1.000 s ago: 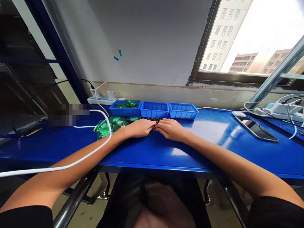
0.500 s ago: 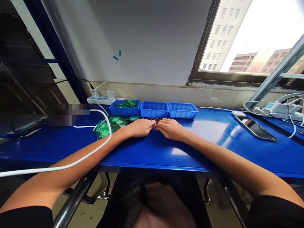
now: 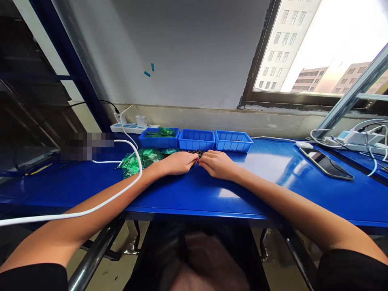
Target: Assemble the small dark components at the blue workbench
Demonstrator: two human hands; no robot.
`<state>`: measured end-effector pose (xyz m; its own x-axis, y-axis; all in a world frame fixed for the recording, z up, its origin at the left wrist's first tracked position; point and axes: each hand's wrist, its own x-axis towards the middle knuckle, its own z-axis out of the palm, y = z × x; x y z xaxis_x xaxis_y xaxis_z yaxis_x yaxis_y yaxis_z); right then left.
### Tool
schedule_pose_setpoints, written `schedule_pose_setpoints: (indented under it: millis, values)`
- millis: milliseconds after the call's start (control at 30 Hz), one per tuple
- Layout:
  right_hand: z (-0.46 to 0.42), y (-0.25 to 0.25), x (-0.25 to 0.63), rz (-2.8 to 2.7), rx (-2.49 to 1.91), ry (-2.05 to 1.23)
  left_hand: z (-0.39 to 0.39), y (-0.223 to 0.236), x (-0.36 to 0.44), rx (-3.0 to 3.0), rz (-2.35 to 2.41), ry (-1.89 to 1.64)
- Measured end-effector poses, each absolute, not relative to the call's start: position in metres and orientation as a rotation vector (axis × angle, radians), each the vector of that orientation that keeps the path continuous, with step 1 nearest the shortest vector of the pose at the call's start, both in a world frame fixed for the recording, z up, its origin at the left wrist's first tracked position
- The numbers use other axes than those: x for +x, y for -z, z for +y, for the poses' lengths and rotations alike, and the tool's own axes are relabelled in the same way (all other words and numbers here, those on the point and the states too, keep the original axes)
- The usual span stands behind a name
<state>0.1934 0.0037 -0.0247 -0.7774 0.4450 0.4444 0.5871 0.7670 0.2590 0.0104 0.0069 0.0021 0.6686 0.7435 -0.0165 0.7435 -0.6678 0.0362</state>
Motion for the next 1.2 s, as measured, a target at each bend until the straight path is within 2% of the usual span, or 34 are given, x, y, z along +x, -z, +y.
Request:
schedule_pose_setpoints:
  millis: [1200]
  values:
    - [0.0021, 0.0231, 0.1930, -2.625, -0.824, 0.520, 0.0083, -0.0076, 0.0050, 2.742, 1.137, -0.048]
